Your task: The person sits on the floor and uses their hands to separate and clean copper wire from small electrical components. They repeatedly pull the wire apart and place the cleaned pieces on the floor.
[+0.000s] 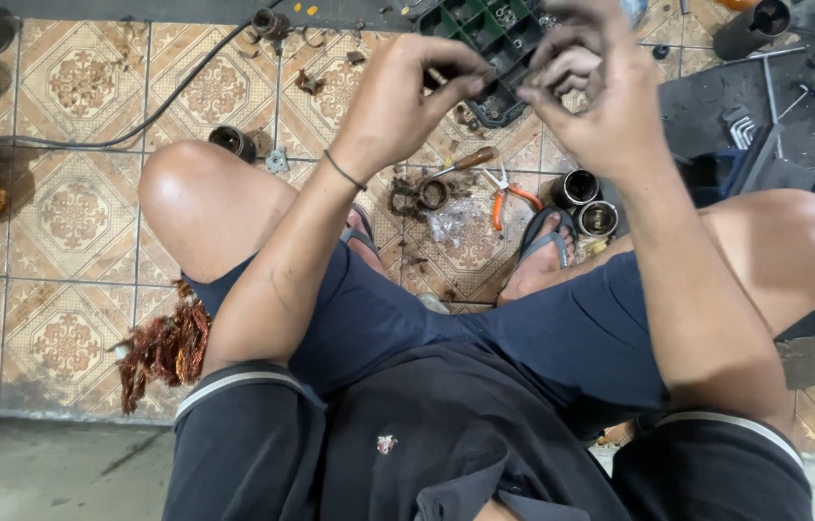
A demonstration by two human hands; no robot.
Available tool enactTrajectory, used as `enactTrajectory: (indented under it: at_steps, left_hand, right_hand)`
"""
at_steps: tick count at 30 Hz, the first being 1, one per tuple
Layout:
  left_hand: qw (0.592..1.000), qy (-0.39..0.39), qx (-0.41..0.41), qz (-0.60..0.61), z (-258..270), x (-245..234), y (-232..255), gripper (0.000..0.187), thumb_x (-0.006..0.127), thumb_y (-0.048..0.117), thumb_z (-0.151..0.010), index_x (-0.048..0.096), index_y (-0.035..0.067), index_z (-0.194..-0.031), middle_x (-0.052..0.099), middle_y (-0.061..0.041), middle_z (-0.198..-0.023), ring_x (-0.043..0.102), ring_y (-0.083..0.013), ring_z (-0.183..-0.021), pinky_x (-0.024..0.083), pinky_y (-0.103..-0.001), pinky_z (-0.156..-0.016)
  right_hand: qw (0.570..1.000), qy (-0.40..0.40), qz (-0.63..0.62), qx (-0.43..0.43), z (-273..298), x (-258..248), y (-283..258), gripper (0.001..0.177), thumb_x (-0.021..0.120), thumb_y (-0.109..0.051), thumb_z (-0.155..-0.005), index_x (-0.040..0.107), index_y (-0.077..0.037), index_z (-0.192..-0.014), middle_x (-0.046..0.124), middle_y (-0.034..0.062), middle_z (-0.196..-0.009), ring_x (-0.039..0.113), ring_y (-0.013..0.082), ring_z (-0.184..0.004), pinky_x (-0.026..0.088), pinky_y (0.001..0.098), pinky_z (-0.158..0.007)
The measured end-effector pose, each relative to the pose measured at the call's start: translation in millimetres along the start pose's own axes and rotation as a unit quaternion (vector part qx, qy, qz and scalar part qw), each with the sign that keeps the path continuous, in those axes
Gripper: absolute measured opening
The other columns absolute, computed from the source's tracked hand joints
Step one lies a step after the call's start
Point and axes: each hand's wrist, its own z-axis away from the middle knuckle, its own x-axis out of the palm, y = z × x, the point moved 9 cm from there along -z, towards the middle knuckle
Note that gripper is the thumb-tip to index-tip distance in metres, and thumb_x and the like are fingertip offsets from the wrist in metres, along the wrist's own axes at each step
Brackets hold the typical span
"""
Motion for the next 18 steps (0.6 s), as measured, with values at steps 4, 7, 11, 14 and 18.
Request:
enactTrajectory:
  at_steps: [4,7,11,14,18]
  left_hand:
    - [0.998,-0.061,0.016,-0.008,3.0,-5.0,12.2,0.005,0.075,0.009,-0.095,0.078,0.007,-0.093,0.080,-0.007,-0.093,0.075,-0.0200,-0.082,0.057,-0.035,-0.077]
    - [0.993,-0.105,-0.033,-0.036,8.4,-3.6,4.3,0.012,0.077,0.006,-0.091,0.081,0.010,-0.101,0.081,-0.006,-0.096,0.075,-0.0176,-0.080,0.058,-0.036,-0.078]
    - [0.980,-0.169,-0.102,-0.015,14.3,-3.8,-5.0,0.015,0.073,0.011,-0.093,0.078,0.011,-0.108,0.079,-0.008,-0.105,0.076,-0.0199,-0.090,0.060,-0.036,-0.084]
    - [0.975,-0.187,-0.116,-0.003,17.3,-8.4,-0.3,0.013,0.075,0.013,-0.091,0.080,0.011,-0.103,0.079,-0.011,-0.098,0.075,-0.0294,-0.092,0.058,-0.041,-0.082]
    - [0.971,-0.209,-0.115,0.000,16.7,-8.6,0.3,0.013,0.074,0.013,-0.091,0.081,0.010,-0.101,0.079,-0.017,-0.096,0.074,-0.0399,-0.099,0.056,-0.048,-0.087]
  right_hand:
    - [0.979,0.019,0.152,-0.132,-1.1,-0.1,-5.8,0.025,0.082,-0.013,-0.105,0.075,0.000,-0.126,0.044,0.0181,-0.117,0.050,0.0359,-0.116,0.045,0.0472,-0.100]
    - [0.978,0.000,0.129,-0.164,1.5,10.0,-6.5,0.014,0.080,-0.012,-0.102,0.080,0.002,-0.102,0.057,0.0210,-0.114,0.057,0.0352,-0.111,0.049,0.0492,-0.097]
    - [0.989,-0.044,0.099,-0.102,-1.9,28.1,1.9,0.006,0.076,-0.006,-0.100,0.078,-0.004,-0.105,0.078,0.0127,-0.102,0.076,0.0235,-0.090,0.068,0.0314,-0.086]
    - [0.995,-0.057,0.017,-0.083,2.4,39.5,16.9,0.003,0.075,-0.006,-0.098,0.077,-0.006,-0.101,0.078,0.0131,-0.096,0.076,0.0297,-0.087,0.062,0.0389,-0.082]
    - [0.993,-0.056,-0.073,-0.075,2.3,41.6,17.0,0.003,0.076,-0.004,-0.093,0.077,-0.006,-0.094,0.075,0.0127,-0.086,0.074,0.0313,-0.079,0.056,0.0412,-0.074]
